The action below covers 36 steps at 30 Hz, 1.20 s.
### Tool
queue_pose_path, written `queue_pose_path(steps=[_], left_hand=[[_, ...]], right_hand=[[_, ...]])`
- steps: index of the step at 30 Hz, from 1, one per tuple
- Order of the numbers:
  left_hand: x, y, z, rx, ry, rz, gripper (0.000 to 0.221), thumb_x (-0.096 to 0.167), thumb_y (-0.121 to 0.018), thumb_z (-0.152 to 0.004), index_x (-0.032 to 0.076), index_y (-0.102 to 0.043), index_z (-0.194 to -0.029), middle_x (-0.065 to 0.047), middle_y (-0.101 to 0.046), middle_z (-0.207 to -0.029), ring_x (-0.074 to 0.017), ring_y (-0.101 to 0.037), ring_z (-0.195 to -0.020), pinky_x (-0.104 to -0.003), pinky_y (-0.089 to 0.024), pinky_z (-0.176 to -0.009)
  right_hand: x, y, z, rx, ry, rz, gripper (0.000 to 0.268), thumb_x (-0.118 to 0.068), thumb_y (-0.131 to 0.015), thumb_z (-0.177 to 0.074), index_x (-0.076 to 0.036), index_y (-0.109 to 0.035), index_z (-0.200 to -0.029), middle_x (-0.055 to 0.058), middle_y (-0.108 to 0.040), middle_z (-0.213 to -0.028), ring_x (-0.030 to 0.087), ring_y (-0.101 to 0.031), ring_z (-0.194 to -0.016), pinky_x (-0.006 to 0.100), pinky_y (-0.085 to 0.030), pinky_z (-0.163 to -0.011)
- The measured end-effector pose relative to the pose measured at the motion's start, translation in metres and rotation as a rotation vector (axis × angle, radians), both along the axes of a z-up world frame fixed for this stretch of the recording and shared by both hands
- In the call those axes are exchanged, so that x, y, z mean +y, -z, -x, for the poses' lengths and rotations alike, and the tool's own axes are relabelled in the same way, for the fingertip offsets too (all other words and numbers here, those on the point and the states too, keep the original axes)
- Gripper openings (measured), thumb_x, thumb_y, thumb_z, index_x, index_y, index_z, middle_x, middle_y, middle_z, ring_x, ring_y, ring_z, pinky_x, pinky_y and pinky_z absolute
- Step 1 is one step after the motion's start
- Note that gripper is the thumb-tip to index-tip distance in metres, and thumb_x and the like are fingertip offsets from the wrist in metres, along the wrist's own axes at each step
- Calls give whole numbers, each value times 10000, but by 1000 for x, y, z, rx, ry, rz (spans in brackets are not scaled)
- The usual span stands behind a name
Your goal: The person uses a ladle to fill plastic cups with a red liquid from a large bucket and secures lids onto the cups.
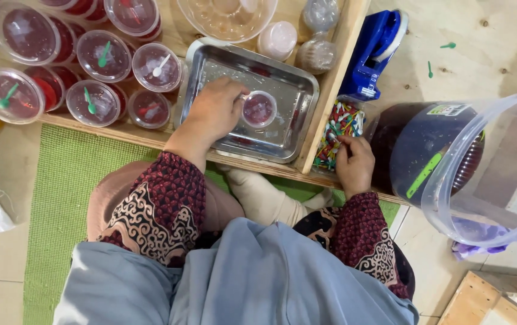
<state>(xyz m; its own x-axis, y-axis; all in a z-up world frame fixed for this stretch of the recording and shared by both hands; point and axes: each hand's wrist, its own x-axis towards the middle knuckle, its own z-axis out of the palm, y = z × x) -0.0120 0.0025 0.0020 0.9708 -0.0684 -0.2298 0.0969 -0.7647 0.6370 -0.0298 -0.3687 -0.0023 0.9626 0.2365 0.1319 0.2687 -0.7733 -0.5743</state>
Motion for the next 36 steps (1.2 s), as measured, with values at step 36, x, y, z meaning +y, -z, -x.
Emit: queue_pose_path(steps=[36], left_hand=[[-20,-22,-5,246,229,3,451,231,-693,-912,122,-648,-1347,-168,-683,-1162,-367,-664,-1113,-488,-546,-905]], right_hand=[[93,-53,-4,-250,-220,82,162,58,-731,-868,-63,-766,-969,105,-673,-893,341,-666,-832,439,-544,-775]])
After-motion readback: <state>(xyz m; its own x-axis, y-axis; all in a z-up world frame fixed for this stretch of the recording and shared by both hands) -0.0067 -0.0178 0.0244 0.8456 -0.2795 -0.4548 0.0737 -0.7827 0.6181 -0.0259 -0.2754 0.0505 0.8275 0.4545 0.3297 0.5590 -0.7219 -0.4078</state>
